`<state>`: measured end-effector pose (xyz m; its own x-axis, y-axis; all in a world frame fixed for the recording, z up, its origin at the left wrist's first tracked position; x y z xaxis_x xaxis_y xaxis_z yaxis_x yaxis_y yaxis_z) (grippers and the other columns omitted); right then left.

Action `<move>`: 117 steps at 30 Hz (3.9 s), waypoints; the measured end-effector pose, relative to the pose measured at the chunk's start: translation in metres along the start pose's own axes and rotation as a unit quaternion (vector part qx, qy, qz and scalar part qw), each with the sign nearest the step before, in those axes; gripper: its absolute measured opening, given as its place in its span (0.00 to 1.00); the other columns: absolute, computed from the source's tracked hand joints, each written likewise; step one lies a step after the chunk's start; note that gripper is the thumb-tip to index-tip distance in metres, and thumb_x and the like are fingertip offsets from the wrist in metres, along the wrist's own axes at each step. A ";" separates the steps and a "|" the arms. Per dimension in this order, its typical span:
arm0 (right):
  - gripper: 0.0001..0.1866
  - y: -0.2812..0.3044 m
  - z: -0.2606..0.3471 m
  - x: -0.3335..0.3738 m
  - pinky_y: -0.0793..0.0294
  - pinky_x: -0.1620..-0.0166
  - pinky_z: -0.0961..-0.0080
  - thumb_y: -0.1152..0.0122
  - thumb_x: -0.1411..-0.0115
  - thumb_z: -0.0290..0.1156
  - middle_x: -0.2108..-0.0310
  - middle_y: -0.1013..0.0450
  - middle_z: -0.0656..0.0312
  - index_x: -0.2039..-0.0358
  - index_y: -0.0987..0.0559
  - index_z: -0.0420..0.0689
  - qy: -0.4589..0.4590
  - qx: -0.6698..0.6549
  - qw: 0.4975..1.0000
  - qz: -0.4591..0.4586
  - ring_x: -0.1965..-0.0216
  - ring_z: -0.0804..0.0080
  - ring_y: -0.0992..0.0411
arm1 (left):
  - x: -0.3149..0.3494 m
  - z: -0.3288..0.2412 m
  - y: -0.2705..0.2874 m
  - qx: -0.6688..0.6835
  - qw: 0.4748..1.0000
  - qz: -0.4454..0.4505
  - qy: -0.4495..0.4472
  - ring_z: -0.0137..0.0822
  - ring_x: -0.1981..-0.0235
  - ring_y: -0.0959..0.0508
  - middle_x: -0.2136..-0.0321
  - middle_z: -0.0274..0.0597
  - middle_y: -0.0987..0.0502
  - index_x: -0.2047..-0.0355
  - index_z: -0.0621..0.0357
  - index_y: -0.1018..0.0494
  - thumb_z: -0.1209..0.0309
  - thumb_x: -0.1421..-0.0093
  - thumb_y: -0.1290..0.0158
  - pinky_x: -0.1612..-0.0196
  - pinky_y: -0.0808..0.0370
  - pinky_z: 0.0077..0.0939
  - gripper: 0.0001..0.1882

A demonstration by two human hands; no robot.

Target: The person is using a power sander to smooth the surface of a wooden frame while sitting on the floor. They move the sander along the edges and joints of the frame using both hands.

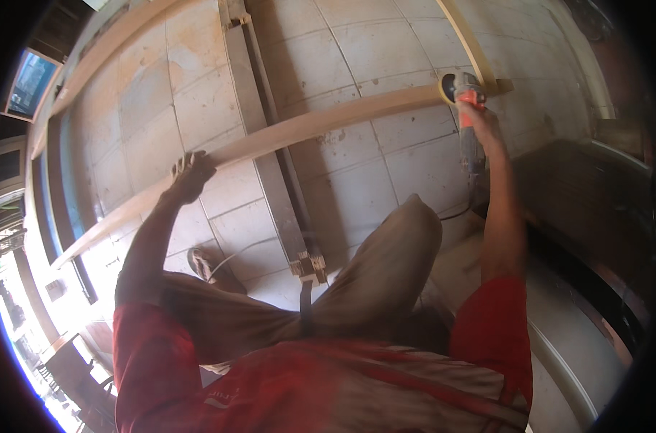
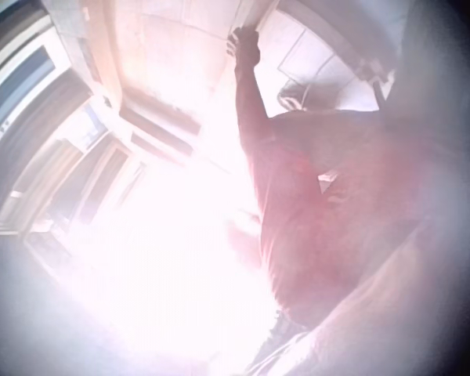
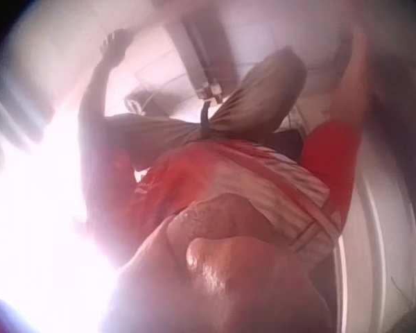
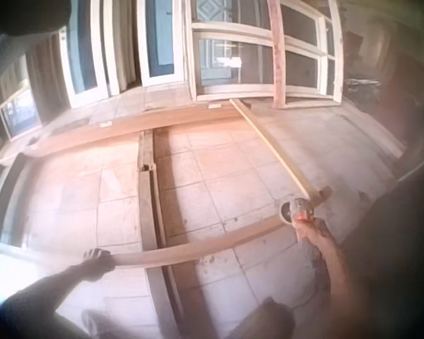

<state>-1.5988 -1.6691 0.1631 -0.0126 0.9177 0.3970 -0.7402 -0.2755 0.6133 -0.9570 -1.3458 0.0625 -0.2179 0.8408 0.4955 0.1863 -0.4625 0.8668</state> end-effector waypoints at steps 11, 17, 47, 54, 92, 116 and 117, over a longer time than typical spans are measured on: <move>0.23 -0.134 0.065 0.088 0.26 0.58 0.75 0.30 0.45 0.48 0.66 0.22 0.62 0.57 0.17 0.44 0.039 -0.044 0.994 0.090 0.64 0.75 0.25 | 0.019 -0.014 0.007 0.072 0.997 -0.020 0.032 0.53 0.31 0.46 0.34 0.51 0.42 0.31 0.51 0.44 0.48 0.33 0.50 0.30 0.51 0.55 0.36; 0.21 -0.121 0.064 0.092 0.26 0.63 0.73 0.31 0.42 0.45 0.67 0.23 0.65 0.55 0.18 0.43 0.019 -0.042 0.998 0.036 0.68 0.76 0.27 | 0.011 -0.018 0.008 0.103 0.991 -0.080 -0.014 0.54 0.30 0.48 0.33 0.52 0.42 0.30 0.53 0.46 0.47 0.35 0.47 0.29 0.55 0.56 0.40; 0.29 -0.118 0.061 0.091 0.23 0.55 0.54 0.28 0.46 0.54 0.61 0.22 0.48 0.55 0.22 0.44 0.068 0.057 0.996 0.027 0.57 0.45 0.22 | -0.012 -0.462 0.074 0.864 0.488 0.120 0.038 0.35 0.45 0.26 0.50 0.47 0.24 0.40 0.64 0.36 0.59 0.39 0.36 0.41 0.30 0.32 0.33; 0.21 -0.050 0.009 0.035 0.24 0.55 0.58 0.34 0.38 0.49 0.59 0.22 0.50 0.57 0.20 0.44 0.260 0.178 0.949 0.003 0.57 0.49 0.22 | -0.054 -0.548 0.088 0.808 0.559 0.186 -0.027 0.38 0.47 0.25 0.51 0.47 0.23 0.42 0.65 0.34 0.56 0.42 0.35 0.43 0.28 0.32 0.35; 0.32 -0.552 0.298 0.350 0.21 0.52 0.54 0.30 0.45 0.51 0.59 0.21 0.43 0.53 0.29 0.37 0.047 0.180 0.923 0.337 0.56 0.43 0.20 | 0.182 0.050 -0.016 0.898 0.379 -0.015 0.221 0.40 0.41 0.28 0.43 0.49 0.29 0.35 0.64 0.40 0.56 0.34 0.42 0.37 0.32 0.36 0.35; 0.34 -0.564 0.302 0.372 0.22 0.54 0.60 0.29 0.49 0.56 0.59 0.20 0.49 0.53 0.23 0.40 0.075 0.132 0.919 0.363 0.57 0.52 0.20 | 0.201 0.060 -0.017 0.901 0.381 -0.034 0.203 0.33 0.48 0.24 0.49 0.43 0.24 0.40 0.63 0.34 0.59 0.38 0.37 0.43 0.27 0.31 0.32; 0.35 -0.590 0.320 0.383 0.21 0.55 0.59 0.29 0.50 0.58 0.60 0.19 0.49 0.54 0.23 0.40 0.098 0.156 0.904 0.386 0.59 0.50 0.19 | 0.213 0.091 -0.008 0.901 0.375 -0.046 0.214 0.33 0.49 0.24 0.49 0.43 0.24 0.39 0.63 0.35 0.58 0.36 0.38 0.44 0.26 0.31 0.32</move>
<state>-0.9514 -1.2464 0.1719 -0.5864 0.4423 0.6786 -0.2351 -0.8947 0.3799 -0.9178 -1.1376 0.1561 -0.3650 0.5297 0.7657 0.4204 0.8275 -0.3721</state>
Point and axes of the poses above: each hand's wrist, its own x-axis away from the middle knuckle, its own y-axis out of the back of the hand, z = x × y, the point moved 7 cm from there along -x, towards the middle knuckle
